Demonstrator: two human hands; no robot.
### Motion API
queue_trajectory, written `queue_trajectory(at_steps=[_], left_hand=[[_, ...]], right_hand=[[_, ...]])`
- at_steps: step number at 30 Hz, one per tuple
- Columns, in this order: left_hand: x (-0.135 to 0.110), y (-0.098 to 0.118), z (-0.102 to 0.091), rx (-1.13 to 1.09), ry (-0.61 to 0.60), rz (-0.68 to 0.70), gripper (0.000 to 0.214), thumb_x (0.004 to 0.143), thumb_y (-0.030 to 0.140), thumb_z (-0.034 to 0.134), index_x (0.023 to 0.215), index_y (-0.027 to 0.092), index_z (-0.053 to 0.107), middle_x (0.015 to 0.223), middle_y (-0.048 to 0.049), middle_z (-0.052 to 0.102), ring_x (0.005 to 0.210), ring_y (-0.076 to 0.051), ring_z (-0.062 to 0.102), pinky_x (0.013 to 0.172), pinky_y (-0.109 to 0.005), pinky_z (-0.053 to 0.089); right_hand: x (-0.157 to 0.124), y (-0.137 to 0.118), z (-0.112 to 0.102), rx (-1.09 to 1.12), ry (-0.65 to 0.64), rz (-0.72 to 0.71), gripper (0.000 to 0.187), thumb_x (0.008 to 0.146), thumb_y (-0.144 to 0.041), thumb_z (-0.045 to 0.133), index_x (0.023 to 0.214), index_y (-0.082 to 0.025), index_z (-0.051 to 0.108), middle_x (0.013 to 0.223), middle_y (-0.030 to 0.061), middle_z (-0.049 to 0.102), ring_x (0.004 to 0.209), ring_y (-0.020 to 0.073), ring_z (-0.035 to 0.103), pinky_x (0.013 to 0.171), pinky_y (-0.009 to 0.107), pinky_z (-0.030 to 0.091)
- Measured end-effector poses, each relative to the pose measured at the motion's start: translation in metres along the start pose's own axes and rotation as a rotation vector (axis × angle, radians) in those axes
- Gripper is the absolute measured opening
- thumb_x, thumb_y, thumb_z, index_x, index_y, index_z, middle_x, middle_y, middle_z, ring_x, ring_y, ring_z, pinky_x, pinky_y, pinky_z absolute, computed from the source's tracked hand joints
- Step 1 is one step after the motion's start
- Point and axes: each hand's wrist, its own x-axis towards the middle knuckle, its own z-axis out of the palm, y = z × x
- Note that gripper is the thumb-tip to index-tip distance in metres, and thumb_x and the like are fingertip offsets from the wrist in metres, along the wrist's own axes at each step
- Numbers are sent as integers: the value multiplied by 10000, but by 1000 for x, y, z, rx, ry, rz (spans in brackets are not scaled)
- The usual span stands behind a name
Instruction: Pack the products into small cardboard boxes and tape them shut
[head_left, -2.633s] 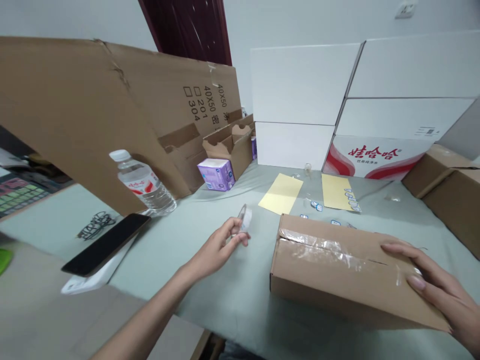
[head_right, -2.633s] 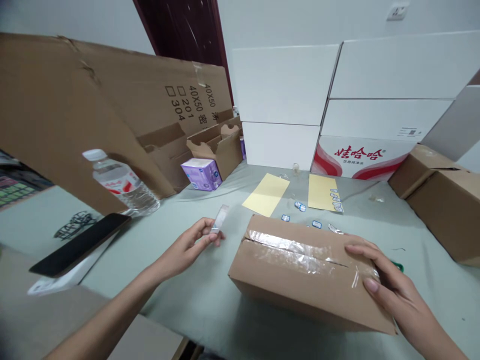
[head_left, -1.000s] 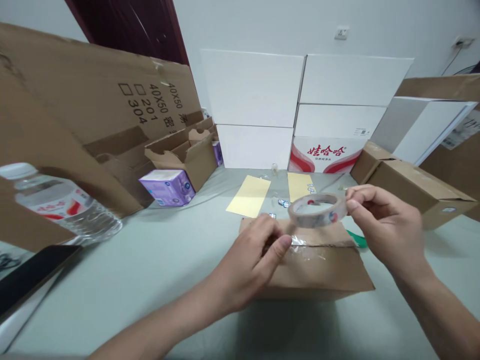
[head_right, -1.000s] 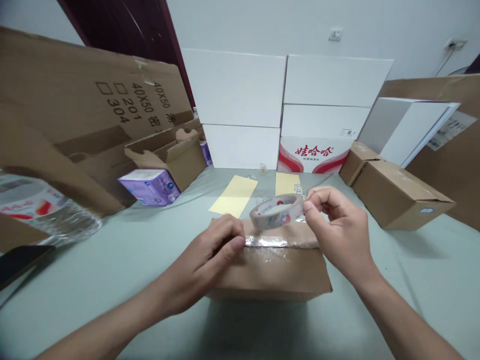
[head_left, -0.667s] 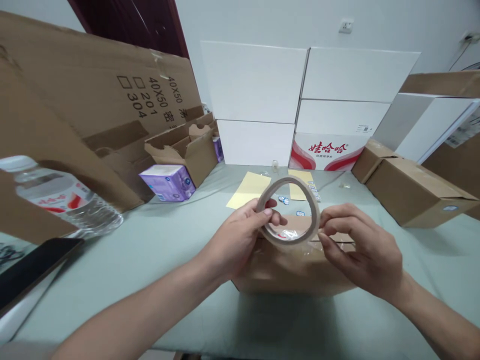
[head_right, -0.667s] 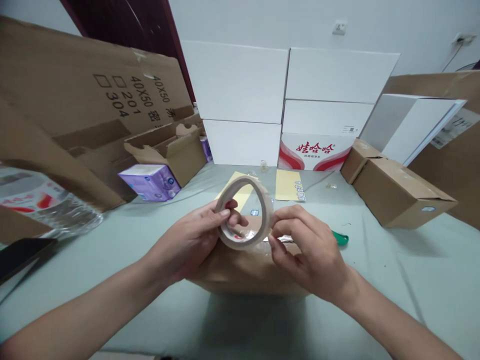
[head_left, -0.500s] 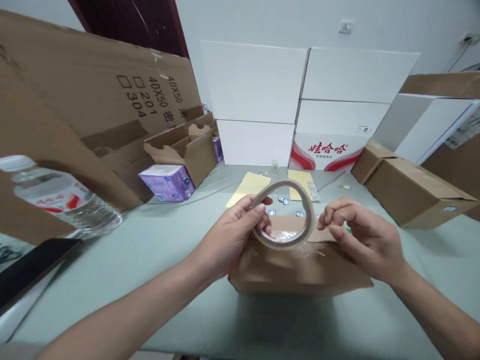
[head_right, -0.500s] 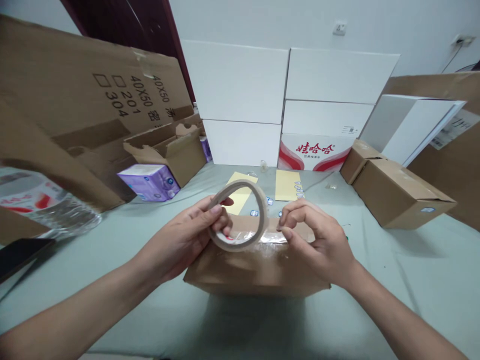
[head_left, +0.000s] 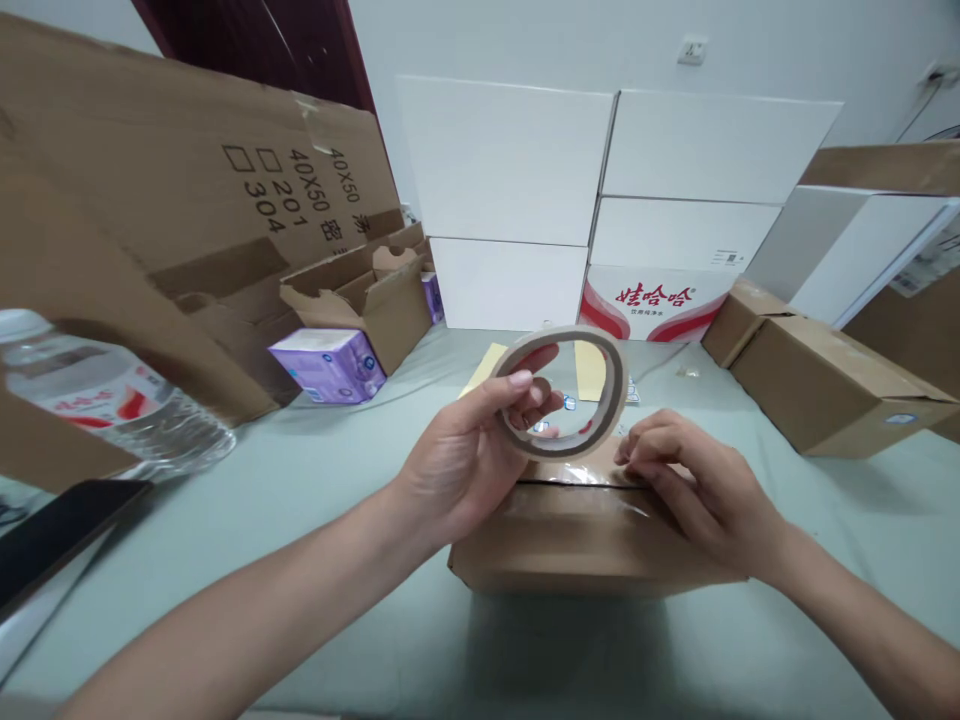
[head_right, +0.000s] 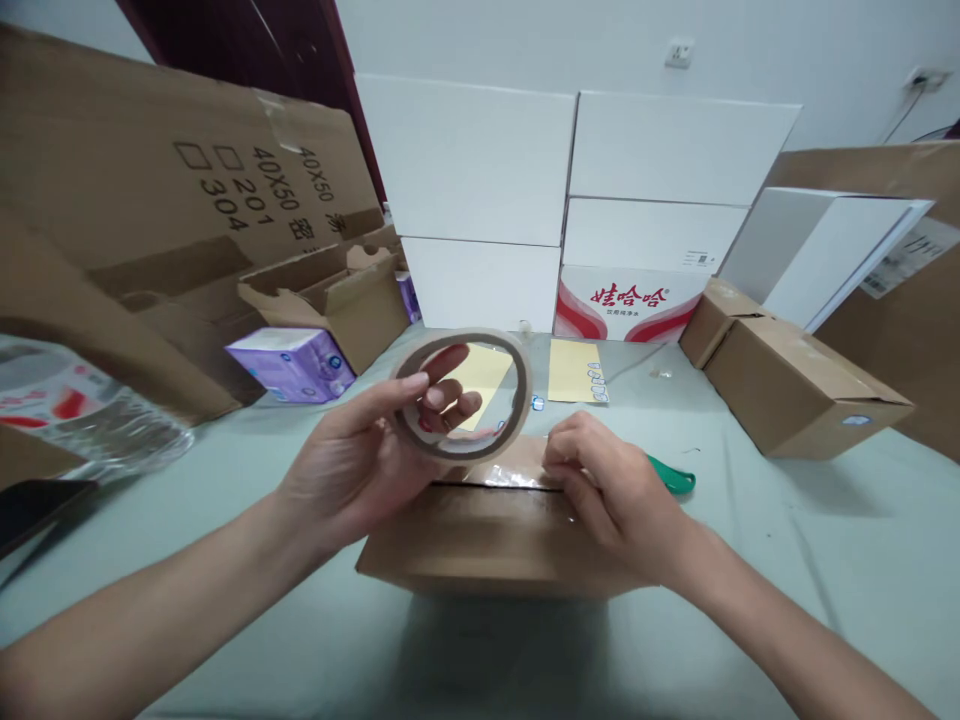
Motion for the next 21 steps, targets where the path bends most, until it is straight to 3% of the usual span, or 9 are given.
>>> queue_trajectory(at_steps=[4,5,7,10,17,21], left_hand=[[3,-12,-13,170,-116,81,377,827,529,707,998,194,675,503,128,313,437,-36,377,921,-337,517],[3,-13,-16,254,-137,133,412,825,575,694,981,194,672,489,132,319,422,-34,358,906,-315,515],[2,-11,-20,436,-167,234,457,821,627,663,959,191,664,496,114,393,428,-48,374,721,-244,510],[0,-6,-24,659,-169,285,488,827,653,627,966,186,640,517,88,451,441,-75,385,481,-211,358],[3,-10,-30,888,-129,231,446,872,646,563,797,212,490,518,92,433,479,-91,396,622,-254,448],[7,-7,-23,968,-143,274,403,897,589,544,768,221,442,544,90,397,503,-105,391,595,-255,430]], right_hand=[[-5,-3,-1,-139,-9,-87,187,936,-58,431,924,-229,503,824,43,647,726,154,629,596,265,510],[-6,-3,-2,-173,-22,-102,183,927,-54,439,929,-227,500,828,43,649,719,152,622,589,259,498],[-9,-3,-4,-221,-70,-147,186,907,-41,450,946,-216,499,835,51,646,720,154,605,592,260,487],[-11,-2,-8,-278,-138,-214,209,879,-13,455,974,-191,508,836,67,632,711,159,576,588,262,478],[-13,-5,-12,-447,-219,-318,171,942,-47,443,967,-145,581,882,98,695,709,167,595,578,272,447],[-13,-6,-8,-464,-223,-315,178,952,-42,444,971,-118,604,890,101,691,720,168,586,591,279,437]])
